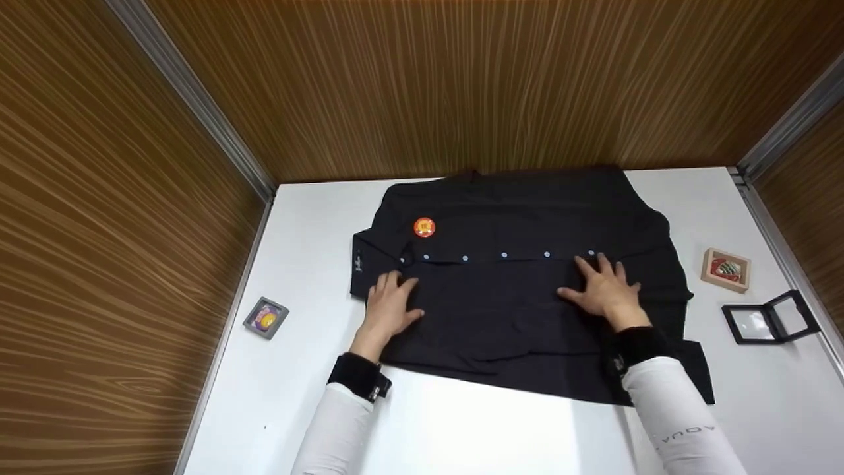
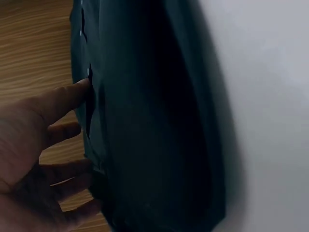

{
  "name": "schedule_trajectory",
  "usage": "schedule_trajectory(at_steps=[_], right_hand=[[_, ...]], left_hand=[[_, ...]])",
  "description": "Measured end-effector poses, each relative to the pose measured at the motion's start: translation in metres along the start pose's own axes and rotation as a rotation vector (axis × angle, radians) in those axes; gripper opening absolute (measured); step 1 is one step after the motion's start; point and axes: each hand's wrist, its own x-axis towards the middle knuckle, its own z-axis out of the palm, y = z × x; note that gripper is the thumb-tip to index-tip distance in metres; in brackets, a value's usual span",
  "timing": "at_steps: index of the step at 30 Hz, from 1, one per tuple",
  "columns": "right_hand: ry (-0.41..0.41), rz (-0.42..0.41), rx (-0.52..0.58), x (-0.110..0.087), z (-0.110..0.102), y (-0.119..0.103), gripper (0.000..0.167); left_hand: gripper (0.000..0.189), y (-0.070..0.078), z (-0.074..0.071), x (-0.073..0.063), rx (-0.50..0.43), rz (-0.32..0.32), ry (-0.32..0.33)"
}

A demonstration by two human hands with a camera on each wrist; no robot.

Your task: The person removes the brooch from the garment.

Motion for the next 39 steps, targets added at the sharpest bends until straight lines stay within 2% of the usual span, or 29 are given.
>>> schedule_trajectory(at_steps=[4, 6, 8, 12, 14, 16, 24, 39], right_hand=[[-0.056, 0.027, -0.015, 0.001, 0.009, -0.012, 0.097], [-0.088, 0.037, -0.018, 0.003, 0.012, -0.014, 0.099], [-0.109, 0.041, -0.023, 0.005, 0.015, -0.014, 0.100], [-0.118, 0.036, -0.030, 0.008, 0.018, -0.013, 0.102], [-0.121, 0.034, -0.034, 0.008, 0.018, -0.012, 0.102], [-0.121, 0.032, -0.036, 0.008, 0.017, -0.011, 0.103], [-0.106, 0.024, -0.026, 0.005, 0.017, -0.006, 0.104], [-0.090, 0.009, -0.036, -0.008, 0.022, 0.000, 0.106]], left_hand=[[0.068, -0.001, -0.001, 0.009, 0.029, 0.029, 0.138], [0.074, -0.003, -0.003, 0.012, 0.028, 0.023, 0.123], [0.083, -0.005, -0.005, 0.015, 0.030, -0.003, 0.035], [0.096, -0.013, -0.008, 0.018, 0.062, -0.094, -0.229], [0.101, -0.017, -0.008, 0.017, 0.090, -0.118, -0.312], [0.104, -0.020, -0.008, 0.017, 0.113, -0.128, -0.355], [0.106, -0.019, -0.007, 0.012, 0.136, -0.117, -0.351], [0.113, -0.021, -0.006, -0.009, 0.129, -0.065, -0.344]])
